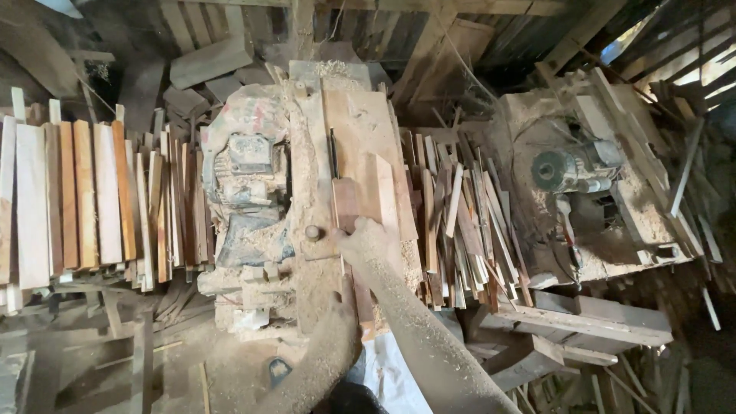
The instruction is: Feeding thin wooden strips into a woodworking machine for processing, likely planing or sanding.
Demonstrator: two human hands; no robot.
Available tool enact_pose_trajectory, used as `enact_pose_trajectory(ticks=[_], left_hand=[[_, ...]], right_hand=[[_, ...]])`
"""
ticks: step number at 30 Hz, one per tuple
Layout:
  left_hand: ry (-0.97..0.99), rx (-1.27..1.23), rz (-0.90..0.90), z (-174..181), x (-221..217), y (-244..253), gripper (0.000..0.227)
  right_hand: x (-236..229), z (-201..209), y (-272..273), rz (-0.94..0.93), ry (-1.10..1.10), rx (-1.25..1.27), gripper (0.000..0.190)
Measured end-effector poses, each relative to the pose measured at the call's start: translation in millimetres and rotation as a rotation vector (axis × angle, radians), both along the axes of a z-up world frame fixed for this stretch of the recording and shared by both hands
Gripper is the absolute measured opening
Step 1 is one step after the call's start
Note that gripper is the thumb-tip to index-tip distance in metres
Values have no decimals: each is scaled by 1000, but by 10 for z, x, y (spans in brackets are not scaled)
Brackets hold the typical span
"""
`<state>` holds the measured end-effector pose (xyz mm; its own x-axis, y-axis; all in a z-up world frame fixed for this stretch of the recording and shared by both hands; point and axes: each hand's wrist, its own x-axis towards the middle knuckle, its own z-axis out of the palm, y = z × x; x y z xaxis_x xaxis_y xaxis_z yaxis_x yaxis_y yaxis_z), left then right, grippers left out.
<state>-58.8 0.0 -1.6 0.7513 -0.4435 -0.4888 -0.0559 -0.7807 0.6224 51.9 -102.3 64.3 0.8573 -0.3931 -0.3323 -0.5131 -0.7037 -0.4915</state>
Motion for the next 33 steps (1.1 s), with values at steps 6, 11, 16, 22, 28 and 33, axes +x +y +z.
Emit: enact_pose_trajectory(ticks=[6, 11, 16, 22, 28, 33], left_hand=[[-346, 343, -242, 5, 145, -27, 119], [-672, 372, -174, -163, 35, -138, 74], [-994, 507, -102, -109, 65, -272, 50], [-1084, 479, -5, -132, 195, -324, 39], [-1055, 464, -12, -172, 321, -353, 46], [-987, 512, -50, -287, 445, -406, 64]], right_hand=[[174, 85, 17, -89, 33, 105, 33], [254, 330, 29, -70, 63, 86, 41], [446, 5, -38, -72, 78, 33, 27], [631, -382, -117, -77, -34, -43, 38], [730, -353, -119, -120, -47, 22, 27], [821, -426, -156, -82, -84, -68, 30]])
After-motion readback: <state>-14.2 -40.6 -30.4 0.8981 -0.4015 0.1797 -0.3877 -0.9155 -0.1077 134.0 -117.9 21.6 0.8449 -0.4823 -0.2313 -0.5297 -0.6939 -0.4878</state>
